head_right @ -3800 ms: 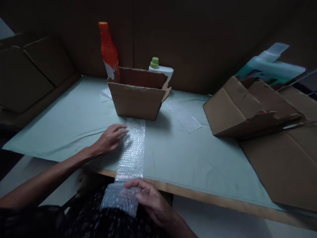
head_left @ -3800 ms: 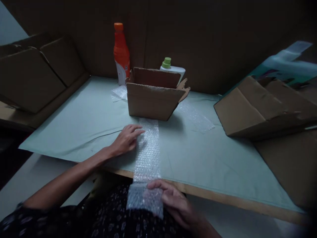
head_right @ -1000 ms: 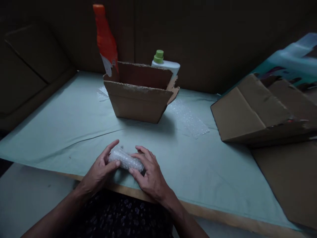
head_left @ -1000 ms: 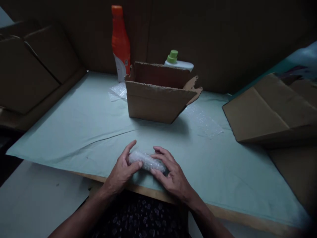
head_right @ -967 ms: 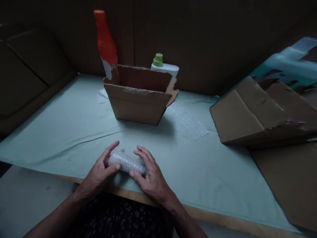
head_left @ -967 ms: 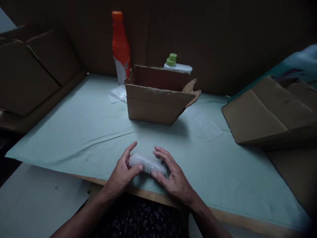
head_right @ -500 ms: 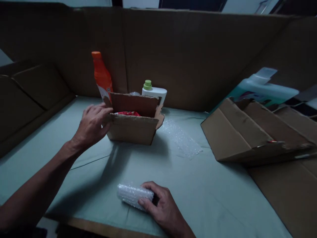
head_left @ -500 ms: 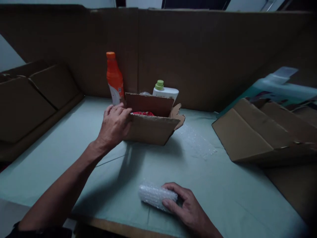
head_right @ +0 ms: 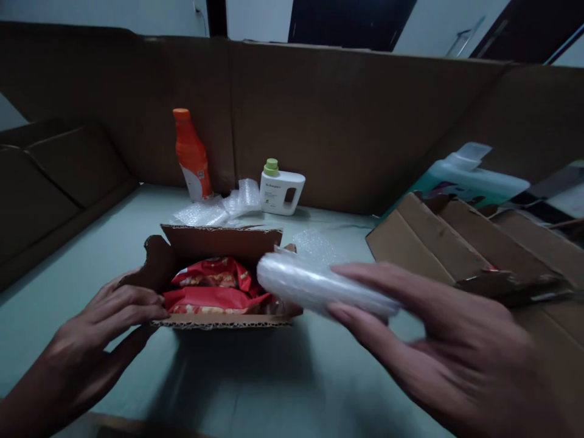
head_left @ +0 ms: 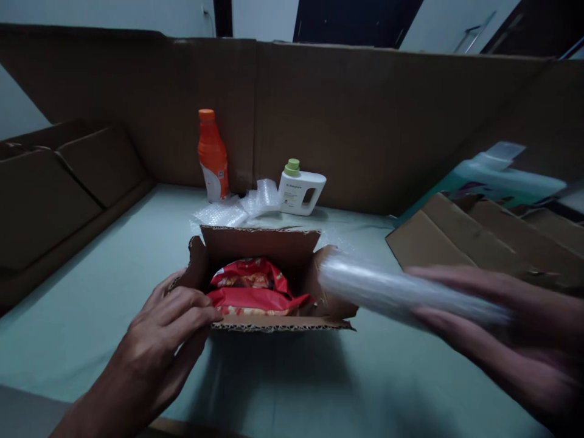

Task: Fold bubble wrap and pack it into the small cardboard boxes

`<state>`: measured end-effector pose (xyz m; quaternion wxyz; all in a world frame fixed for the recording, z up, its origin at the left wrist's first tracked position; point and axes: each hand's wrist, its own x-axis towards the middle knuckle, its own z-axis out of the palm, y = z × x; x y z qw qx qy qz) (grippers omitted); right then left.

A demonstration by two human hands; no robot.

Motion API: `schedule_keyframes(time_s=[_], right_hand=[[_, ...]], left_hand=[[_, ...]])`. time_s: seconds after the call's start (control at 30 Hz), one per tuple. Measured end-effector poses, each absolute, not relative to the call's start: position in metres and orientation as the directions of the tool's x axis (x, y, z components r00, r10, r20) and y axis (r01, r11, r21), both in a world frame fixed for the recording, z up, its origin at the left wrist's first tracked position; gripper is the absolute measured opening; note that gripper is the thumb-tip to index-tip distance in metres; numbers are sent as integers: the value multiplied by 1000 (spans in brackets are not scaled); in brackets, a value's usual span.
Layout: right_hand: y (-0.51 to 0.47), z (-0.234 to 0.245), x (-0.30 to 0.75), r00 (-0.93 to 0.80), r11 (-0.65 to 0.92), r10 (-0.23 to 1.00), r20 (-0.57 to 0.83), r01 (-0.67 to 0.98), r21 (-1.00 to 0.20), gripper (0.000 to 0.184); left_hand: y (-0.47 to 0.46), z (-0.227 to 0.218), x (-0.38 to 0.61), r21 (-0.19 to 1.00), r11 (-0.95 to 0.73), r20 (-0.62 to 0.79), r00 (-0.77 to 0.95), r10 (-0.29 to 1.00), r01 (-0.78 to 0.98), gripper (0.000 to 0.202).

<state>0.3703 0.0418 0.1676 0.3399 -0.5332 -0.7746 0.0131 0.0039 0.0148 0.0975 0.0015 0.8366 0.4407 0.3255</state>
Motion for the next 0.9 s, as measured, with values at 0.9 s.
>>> schedule_keyframes(time_s=[0.9], right_hand=[[45, 99, 359, -205, 295, 953, 225, 799, -524, 36]], left_hand=[[-3, 15, 37, 981, -158, 193, -433, 880, 116, 59]])
